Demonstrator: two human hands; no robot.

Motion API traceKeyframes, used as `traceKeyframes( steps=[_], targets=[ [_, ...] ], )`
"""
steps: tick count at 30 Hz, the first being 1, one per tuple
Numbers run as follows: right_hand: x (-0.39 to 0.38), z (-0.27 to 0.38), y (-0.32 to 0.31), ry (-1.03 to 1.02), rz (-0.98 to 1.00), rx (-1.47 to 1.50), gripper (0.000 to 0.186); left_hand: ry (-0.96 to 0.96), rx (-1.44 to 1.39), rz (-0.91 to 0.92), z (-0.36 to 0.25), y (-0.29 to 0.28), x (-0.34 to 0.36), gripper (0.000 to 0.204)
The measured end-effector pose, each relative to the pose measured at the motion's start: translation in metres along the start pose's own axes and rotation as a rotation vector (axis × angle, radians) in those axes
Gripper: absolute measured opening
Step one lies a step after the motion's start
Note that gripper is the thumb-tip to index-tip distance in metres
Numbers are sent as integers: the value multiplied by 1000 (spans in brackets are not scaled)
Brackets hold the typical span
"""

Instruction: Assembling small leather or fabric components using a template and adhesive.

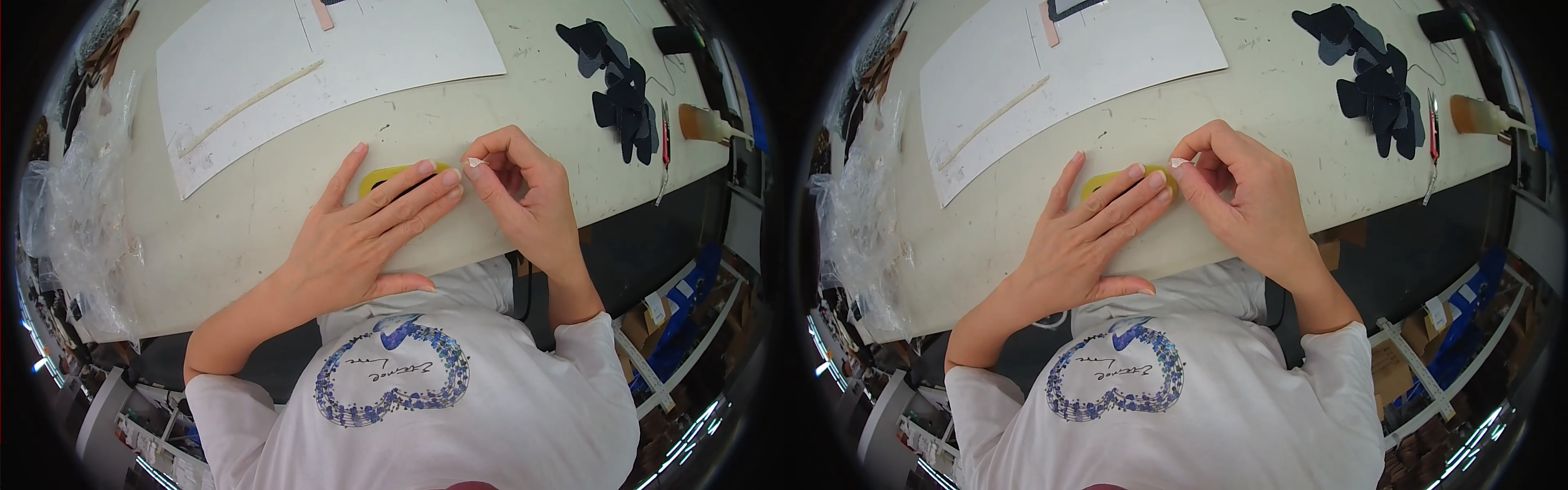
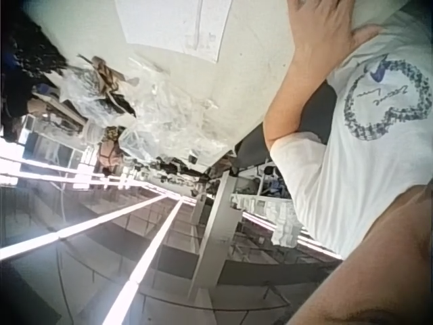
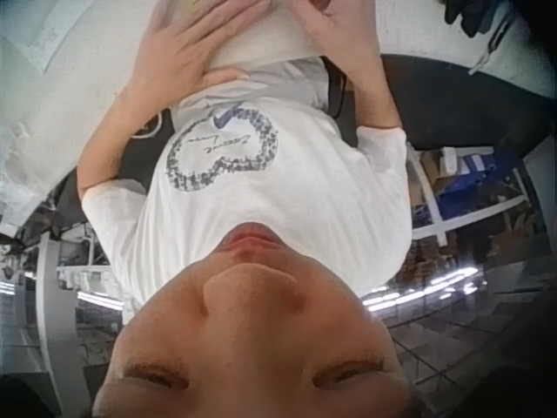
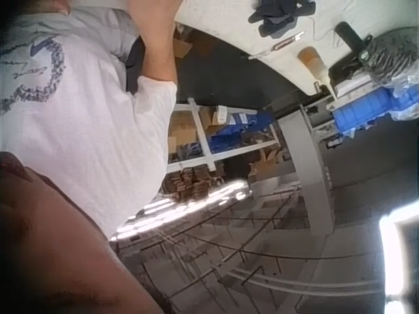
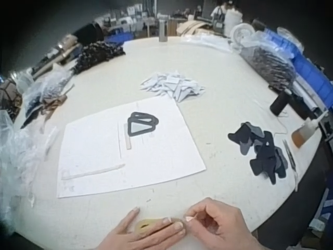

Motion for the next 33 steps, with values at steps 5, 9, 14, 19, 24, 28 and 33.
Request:
traceKeyframes(
  steps=[5,9,14,19,24,28,33],
  targets=[
    [-2,0,-2,-25,-3,3,5,16,20,11,0,2,2,100],
    [-3,2,2,-37,7,-30,4,-48,-16,-45,7,-7,-9,102],
    [-8,20,6,-229,5,-186,13,-101,18,-99,16,-13,-18,108],
    [-18,30,22,-417,136,-321,41,-183,15,-114,27,-10,-30,107],
    [-38,36,48,-455,417,-511,66,-179,135,-68,29,-6,-39,106],
    [-42,22,60,-430,527,-764,85,-200,-30,-103,32,-9,-45,101],
    [-36,25,51,-407,383,-562,96,-209,-47,-116,26,-12,-61,95]
  ],
)
Point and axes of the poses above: each hand's wrist, its own x-axis towards the middle knuckle, its own y-axis out of the palm, z = x × y, the point moved 10 cm from there along x, towards the middle knuckle, and after that the axes turned 7 degrees about x, right-handed, at the moved point
